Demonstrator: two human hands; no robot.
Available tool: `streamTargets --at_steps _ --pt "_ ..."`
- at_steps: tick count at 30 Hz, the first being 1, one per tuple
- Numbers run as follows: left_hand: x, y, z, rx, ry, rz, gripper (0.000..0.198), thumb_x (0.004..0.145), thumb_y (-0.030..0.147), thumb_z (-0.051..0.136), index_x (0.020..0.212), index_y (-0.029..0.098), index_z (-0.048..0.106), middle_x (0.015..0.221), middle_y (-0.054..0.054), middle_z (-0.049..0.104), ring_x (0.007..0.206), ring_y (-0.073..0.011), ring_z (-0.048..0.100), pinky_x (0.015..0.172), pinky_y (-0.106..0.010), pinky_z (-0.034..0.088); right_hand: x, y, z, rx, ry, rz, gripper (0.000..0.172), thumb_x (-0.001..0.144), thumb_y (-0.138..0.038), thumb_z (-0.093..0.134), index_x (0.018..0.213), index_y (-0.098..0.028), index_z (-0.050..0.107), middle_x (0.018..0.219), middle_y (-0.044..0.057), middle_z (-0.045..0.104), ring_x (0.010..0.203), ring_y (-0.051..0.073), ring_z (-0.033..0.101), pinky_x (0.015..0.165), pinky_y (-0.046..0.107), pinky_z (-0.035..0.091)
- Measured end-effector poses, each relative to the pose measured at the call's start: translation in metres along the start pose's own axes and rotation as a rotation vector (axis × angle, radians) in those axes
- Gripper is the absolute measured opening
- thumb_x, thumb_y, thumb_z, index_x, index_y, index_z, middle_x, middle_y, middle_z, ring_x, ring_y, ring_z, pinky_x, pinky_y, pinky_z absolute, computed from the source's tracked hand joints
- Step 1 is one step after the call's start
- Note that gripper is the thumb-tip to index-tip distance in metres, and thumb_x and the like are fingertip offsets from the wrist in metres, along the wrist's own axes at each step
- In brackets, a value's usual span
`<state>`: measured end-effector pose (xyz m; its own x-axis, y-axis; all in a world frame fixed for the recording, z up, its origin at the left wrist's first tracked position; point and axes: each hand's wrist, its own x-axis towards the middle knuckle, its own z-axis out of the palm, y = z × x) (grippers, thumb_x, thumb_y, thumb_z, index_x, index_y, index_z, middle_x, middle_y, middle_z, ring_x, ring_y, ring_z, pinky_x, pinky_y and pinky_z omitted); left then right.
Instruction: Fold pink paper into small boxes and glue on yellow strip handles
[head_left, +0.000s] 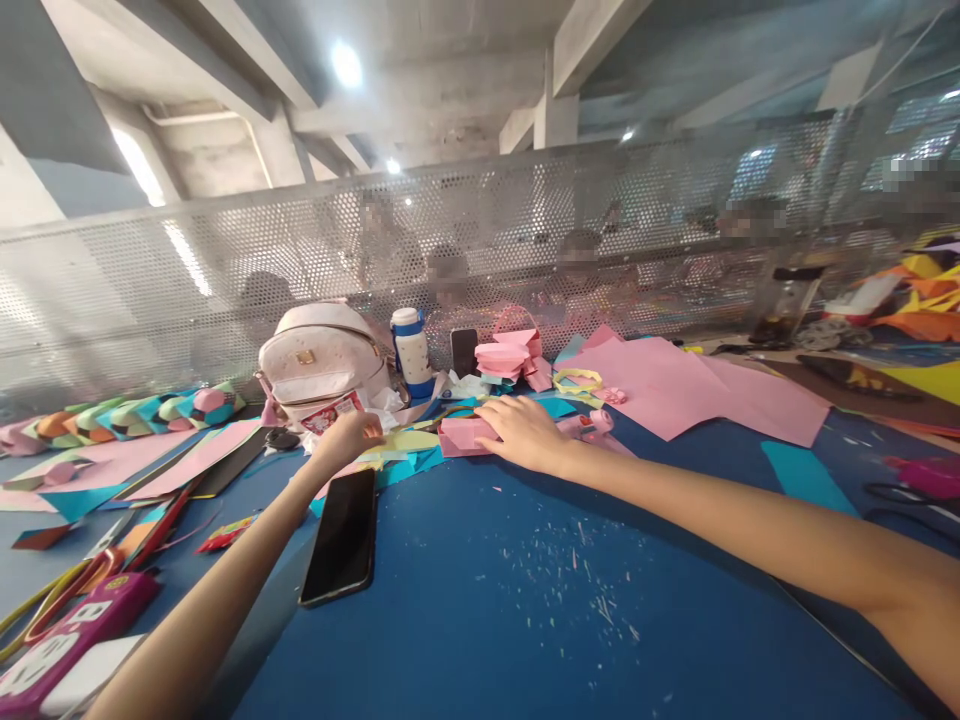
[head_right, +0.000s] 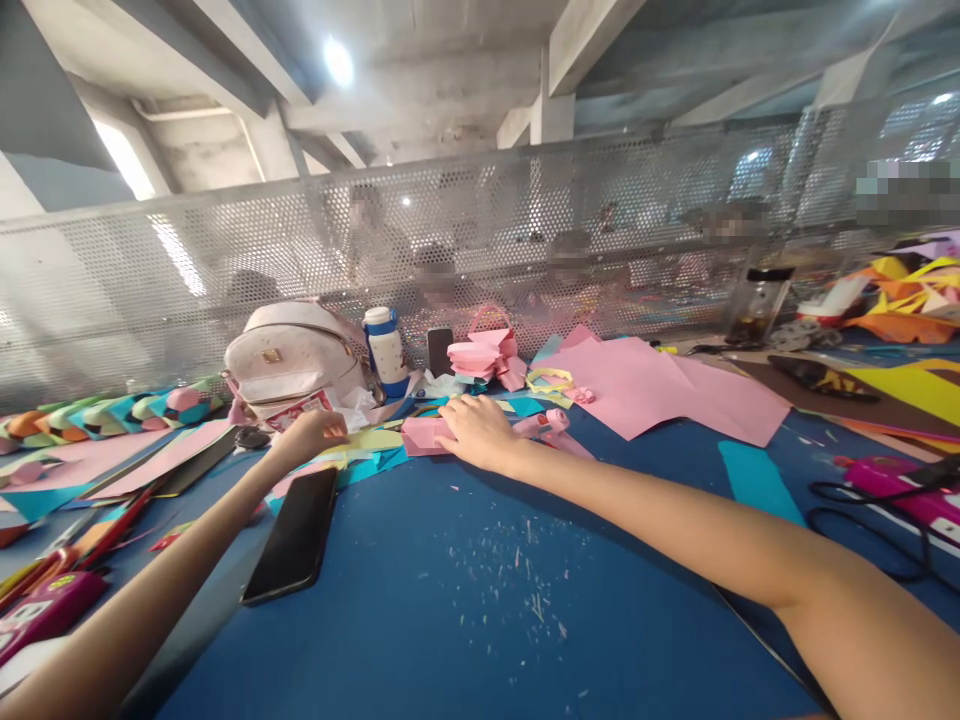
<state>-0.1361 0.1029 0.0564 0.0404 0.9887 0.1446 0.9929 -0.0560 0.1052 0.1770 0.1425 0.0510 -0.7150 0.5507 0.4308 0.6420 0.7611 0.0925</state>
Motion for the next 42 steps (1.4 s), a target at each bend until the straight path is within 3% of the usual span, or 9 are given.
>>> streamTargets --at_steps 9,15,18,20,26,29,33,38,42 --pt "-0.034 0.041 -0.057 0.132 0.479 -0.192 0.036 0.094 0.024 0.042 0.119 0.019 0.067 0.090 -0.012 0.074 0.085 -0.0287 0.069 0.069 -0.032 0.047 -0.011 -0.012 -0.030 0.155 0.058 -0.090 0.044 0.090 -0.026 0.057 0.133 -0.018 0.051 0.132 0.010 0.057 0.122 0.026 0.050 0.100 0.043 0.042" --pt "-0.084 0.103 -0.074 -0.216 0.728 0.251 0.027 0.094 0.026 0.050 0.112 0.021 0.069 0.075 0.001 0.073 0.069 -0.0140 0.068 0.071 -0.023 0.050 -0.033 -0.026 -0.043 0.359 -0.048 -0.213 0.058 0.085 -0.032 0.067 0.138 -0.019 0.046 0.140 0.010 0.052 0.128 0.026 0.046 0.108 0.042 0.037" --pt "-0.107 0.126 -0.076 -0.513 0.638 0.305 0.024 0.092 0.026 0.054 0.108 0.022 0.071 0.073 0.002 0.072 0.066 -0.0128 0.068 0.072 -0.024 0.053 -0.050 -0.027 -0.029 0.342 -0.134 -0.235 0.081 0.077 -0.036 0.076 0.145 -0.020 0.037 0.147 0.012 0.044 0.134 0.029 0.041 0.109 0.043 0.037" --pt "-0.119 0.136 -0.076 -0.822 0.404 0.294 0.023 0.089 0.030 0.059 0.107 0.023 0.071 0.075 0.000 0.073 0.061 -0.0138 0.068 0.065 -0.025 0.056 -0.057 -0.025 -0.018 0.320 -0.125 -0.226 0.081 0.077 -0.030 0.076 0.146 -0.021 0.036 0.146 0.013 0.046 0.133 0.028 0.042 0.109 0.044 0.036" --pt "-0.135 0.161 -0.045 -1.427 -0.833 0.208 0.031 0.080 0.035 0.072 0.104 0.016 0.070 0.078 -0.006 0.073 0.055 -0.0191 0.071 0.055 -0.028 0.056 -0.026 -0.013 -0.011 0.237 -0.064 -0.162 0.058 0.086 -0.015 0.060 0.141 -0.019 0.042 0.135 0.011 0.057 0.117 0.025 0.056 0.100 0.042 0.043" --pt "-0.129 0.168 -0.016 -1.424 -0.854 0.194 0.027 0.080 0.032 0.072 0.098 0.012 0.071 0.078 -0.007 0.073 0.061 -0.0179 0.072 0.061 -0.025 0.055 -0.002 -0.007 -0.019 0.199 -0.001 -0.111 0.048 0.089 -0.007 0.050 0.136 -0.015 0.047 0.132 0.013 0.057 0.119 0.026 0.054 0.101 0.044 0.041" --pt "-0.111 0.158 0.010 -1.296 -0.596 0.160 0.030 0.082 0.038 0.070 0.096 0.011 0.070 0.077 -0.008 0.074 0.071 -0.0190 0.074 0.066 -0.025 0.055 0.006 -0.006 -0.033 0.212 0.005 -0.112 0.034 0.085 -0.004 0.051 0.114 -0.017 0.062 0.120 0.011 0.061 0.113 0.024 0.055 0.097 0.038 0.043" --pt "-0.097 0.134 0.022 -1.327 -0.456 0.022 0.041 0.072 0.046 0.077 0.095 0.013 0.066 0.083 -0.008 0.075 0.076 -0.0223 0.075 0.069 -0.027 0.057 -0.028 -0.016 -0.052 0.307 -0.110 -0.116 0.014 0.092 -0.026 0.055 0.094 -0.021 0.069 0.095 0.003 0.069 0.079 0.017 0.064 0.066 0.026 0.046" --pt "-0.097 0.128 0.028 -1.352 -0.443 0.001 0.043 0.071 0.047 0.077 0.095 0.014 0.065 0.084 -0.007 0.075 0.078 -0.0226 0.075 0.072 -0.029 0.057 -0.063 -0.016 -0.054 0.482 -0.328 -0.026 0.014 0.088 -0.033 0.060 0.092 -0.024 0.071 0.097 0.001 0.073 0.082 0.018 0.066 0.063 0.025 0.043"
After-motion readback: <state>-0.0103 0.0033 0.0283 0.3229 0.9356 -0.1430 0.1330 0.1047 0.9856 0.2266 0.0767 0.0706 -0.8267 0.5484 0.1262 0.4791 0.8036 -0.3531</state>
